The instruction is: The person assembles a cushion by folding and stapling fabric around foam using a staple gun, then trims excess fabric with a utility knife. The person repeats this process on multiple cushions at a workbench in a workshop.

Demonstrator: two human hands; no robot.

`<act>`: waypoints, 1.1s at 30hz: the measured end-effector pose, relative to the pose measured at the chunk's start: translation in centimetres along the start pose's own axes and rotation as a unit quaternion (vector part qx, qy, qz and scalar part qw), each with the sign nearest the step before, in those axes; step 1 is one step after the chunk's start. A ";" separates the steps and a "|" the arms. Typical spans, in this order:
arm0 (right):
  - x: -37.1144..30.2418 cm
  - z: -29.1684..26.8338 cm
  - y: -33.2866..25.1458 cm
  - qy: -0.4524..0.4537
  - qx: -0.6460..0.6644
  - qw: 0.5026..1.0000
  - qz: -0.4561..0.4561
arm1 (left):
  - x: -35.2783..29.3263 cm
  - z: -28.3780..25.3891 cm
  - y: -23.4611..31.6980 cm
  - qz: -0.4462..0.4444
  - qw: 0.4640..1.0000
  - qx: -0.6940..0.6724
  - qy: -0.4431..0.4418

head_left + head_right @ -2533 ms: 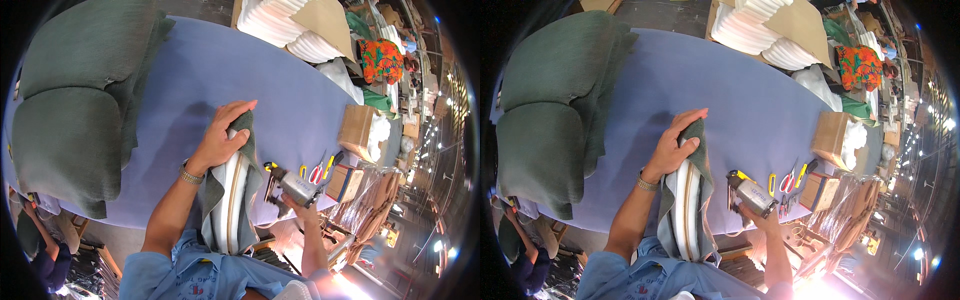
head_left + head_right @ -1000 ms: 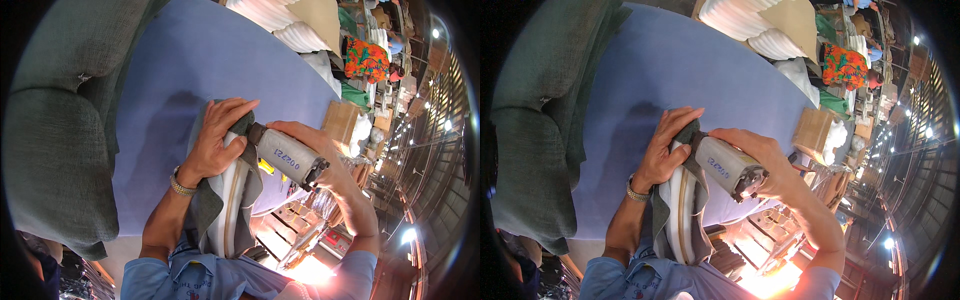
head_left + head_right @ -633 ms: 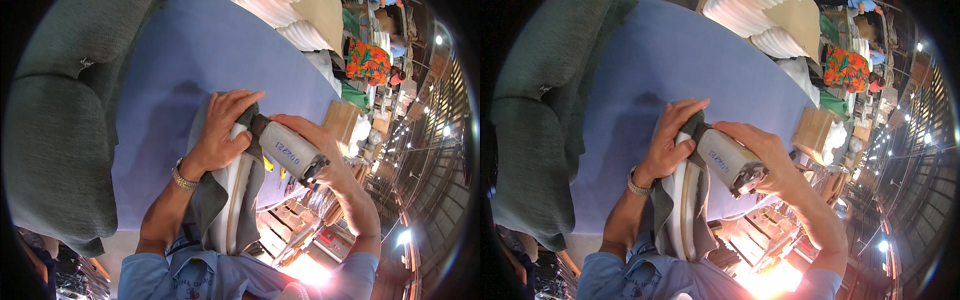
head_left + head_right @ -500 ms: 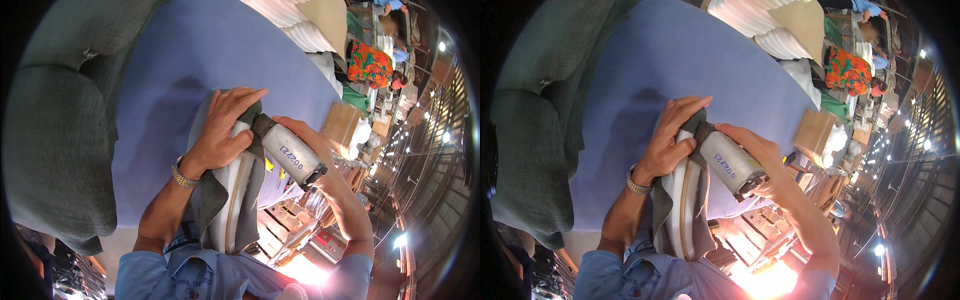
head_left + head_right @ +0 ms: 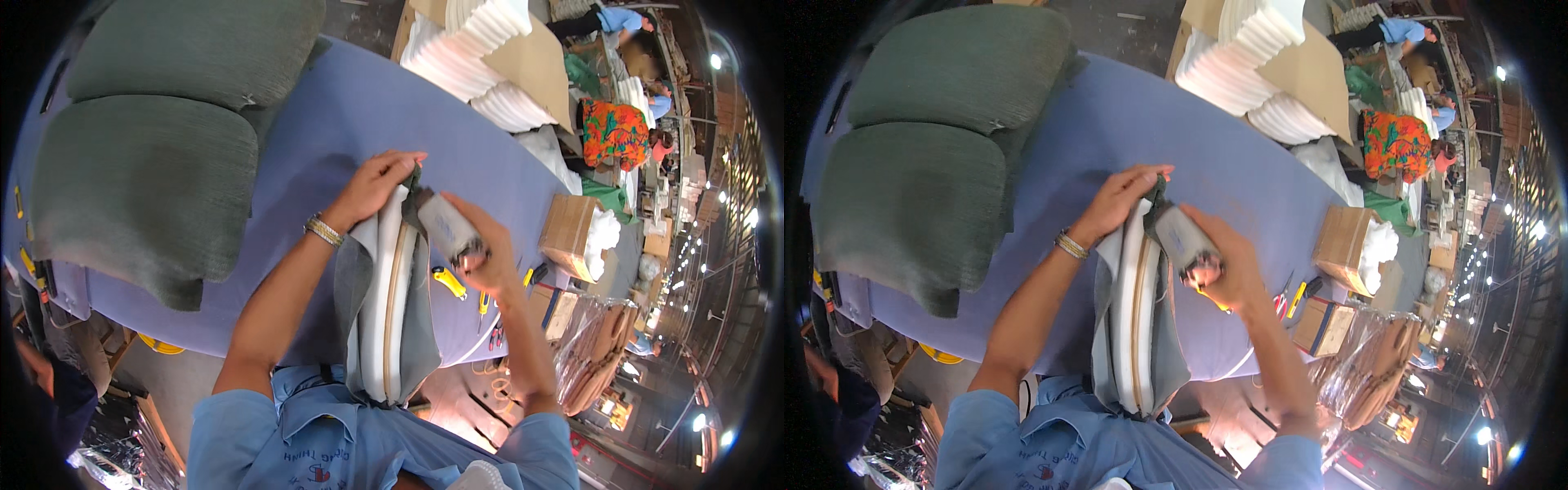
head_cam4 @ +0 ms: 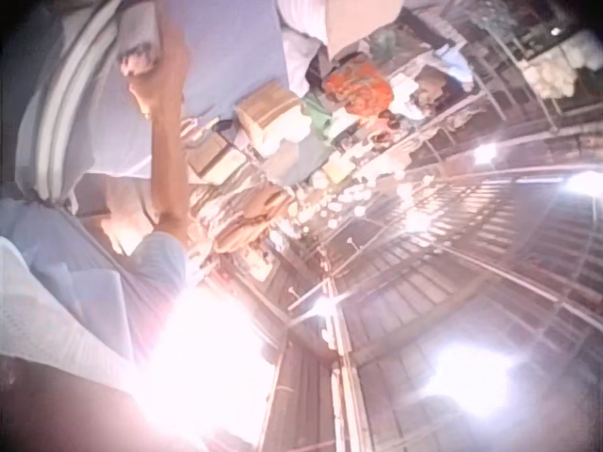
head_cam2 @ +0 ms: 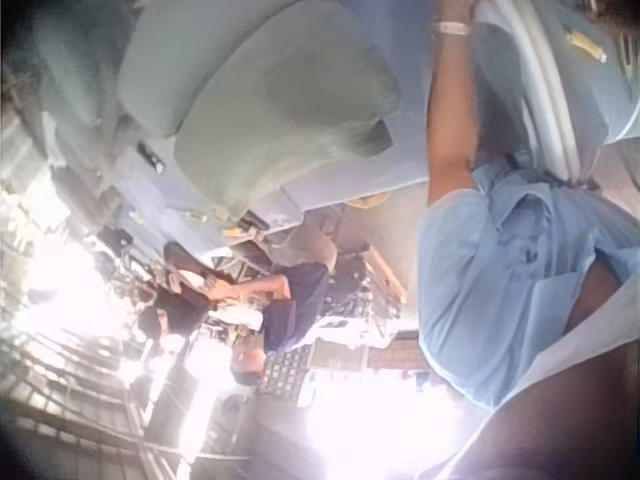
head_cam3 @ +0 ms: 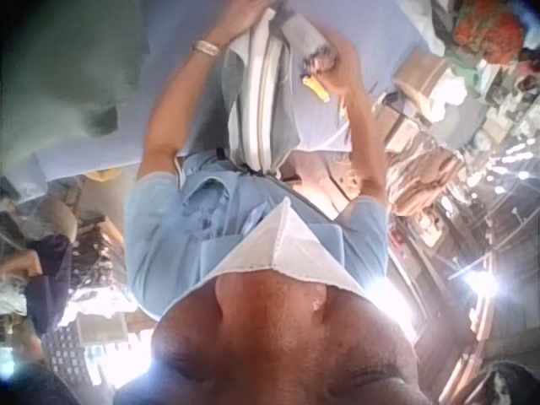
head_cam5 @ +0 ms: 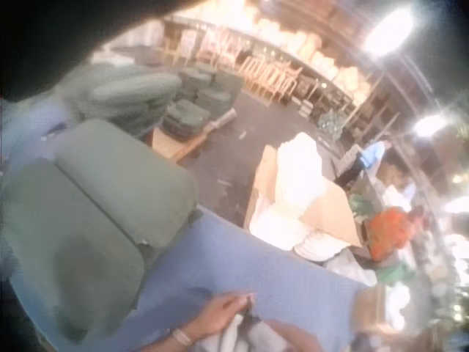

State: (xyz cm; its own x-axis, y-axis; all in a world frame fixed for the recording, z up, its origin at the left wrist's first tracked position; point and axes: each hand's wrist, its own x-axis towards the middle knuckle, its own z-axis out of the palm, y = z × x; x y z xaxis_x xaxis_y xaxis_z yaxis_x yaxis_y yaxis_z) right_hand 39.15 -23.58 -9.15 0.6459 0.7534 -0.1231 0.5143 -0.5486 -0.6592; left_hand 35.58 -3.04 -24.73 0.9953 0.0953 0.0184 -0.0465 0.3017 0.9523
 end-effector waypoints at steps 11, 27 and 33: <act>-24.3 13.7 14.7 0.172 -0.013 0.957 0.234 | -0.8 0.4 4.6 -0.107 0.989 -0.014 0.101; -12.9 5.2 -6.6 0.191 0.128 0.959 -0.167 | -11.9 10.1 16.4 0.066 0.956 0.216 0.187; -15.6 6.1 -5.2 0.193 0.123 0.941 -0.250 | -16.2 13.2 18.4 0.094 0.937 0.264 0.209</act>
State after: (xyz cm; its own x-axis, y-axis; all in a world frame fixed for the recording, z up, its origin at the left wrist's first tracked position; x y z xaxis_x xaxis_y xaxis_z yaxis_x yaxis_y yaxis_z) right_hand 22.96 -30.22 -8.29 0.5391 0.6812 0.4952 0.6924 -0.0237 -0.7211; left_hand 19.73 -11.52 -3.49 0.8481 0.4967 0.1844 -0.0586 -0.2580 0.9644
